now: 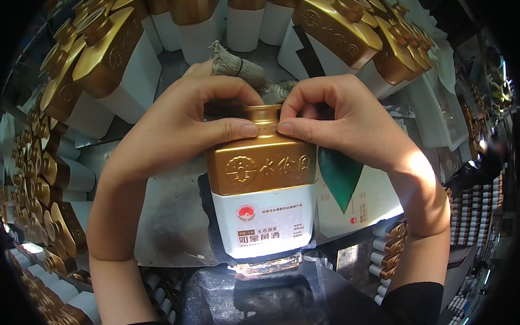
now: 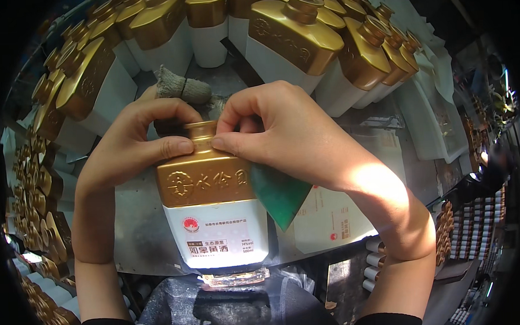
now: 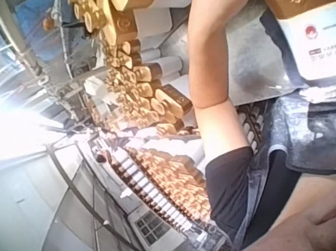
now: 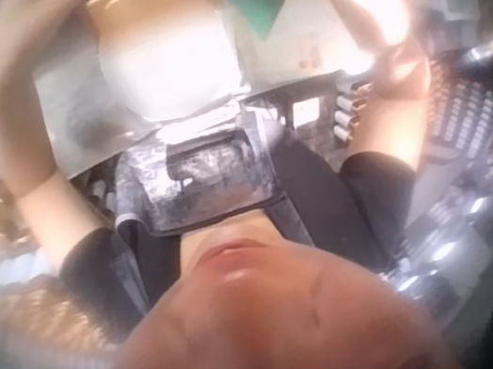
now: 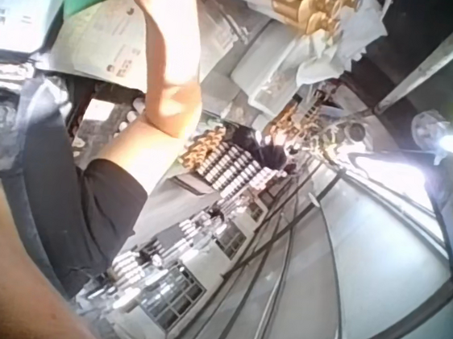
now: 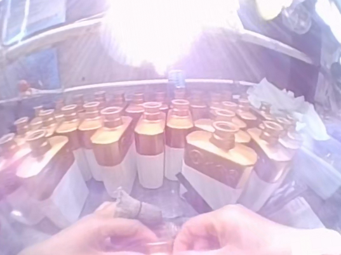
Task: The person applies labels to white bottles with gold caps using a green plastic scraper to smooth them. They handle the bottles one at a time, peeling labels from a sheet, applying them to the front and back, and smoothing the surface before placing the finished bottles on a nearby tray.
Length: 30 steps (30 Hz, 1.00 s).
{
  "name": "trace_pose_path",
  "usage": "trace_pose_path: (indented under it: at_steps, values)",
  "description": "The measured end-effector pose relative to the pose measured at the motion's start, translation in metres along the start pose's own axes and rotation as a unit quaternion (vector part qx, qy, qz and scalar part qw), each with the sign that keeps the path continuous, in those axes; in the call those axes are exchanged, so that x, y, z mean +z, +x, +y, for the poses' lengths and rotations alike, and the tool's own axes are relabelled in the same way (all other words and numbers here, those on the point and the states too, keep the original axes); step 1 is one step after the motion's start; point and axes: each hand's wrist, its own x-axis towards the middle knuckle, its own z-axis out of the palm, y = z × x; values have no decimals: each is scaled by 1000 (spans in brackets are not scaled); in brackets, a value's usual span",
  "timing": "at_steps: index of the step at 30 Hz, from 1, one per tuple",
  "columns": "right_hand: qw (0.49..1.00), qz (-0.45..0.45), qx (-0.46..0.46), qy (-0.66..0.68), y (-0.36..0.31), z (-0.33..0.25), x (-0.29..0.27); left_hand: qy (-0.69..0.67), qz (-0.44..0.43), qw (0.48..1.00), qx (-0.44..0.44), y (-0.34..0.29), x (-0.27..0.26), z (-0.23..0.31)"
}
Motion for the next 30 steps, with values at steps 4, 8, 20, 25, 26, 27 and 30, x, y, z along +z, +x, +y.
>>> trace_pose_path:
  at_steps: [4, 8, 20, 25, 26, 27, 30]
  values:
    - [1000, 0, 10, 10, 1, 1, 1, 5, -17, 1000, -4, 0, -3, 1]
    - [1000, 0, 14, 5, 0, -3, 0, -28, -21, 999, 12, 0, -2, -9]
    - [1000, 6, 15, -13, 2, -3, 0, -23, -16, 1000, 15, 3, -1, -8]
    - [1000, 9, 10, -24, 2, -3, 0, -70, -45, 996, -10, 8, -3, -7]
    - [1000, 8, 8, -29, 3, -2, 0, -61, -45, 997, -4, 8, -3, -8]
    - [999, 9, 6, -33, 3, -2, 1, -66, -48, 997, -8, 9, -4, -8]
    - [998, 14, -4, -63, 3, -5, -1, -88, -51, 995, -20, 10, -4, -7]
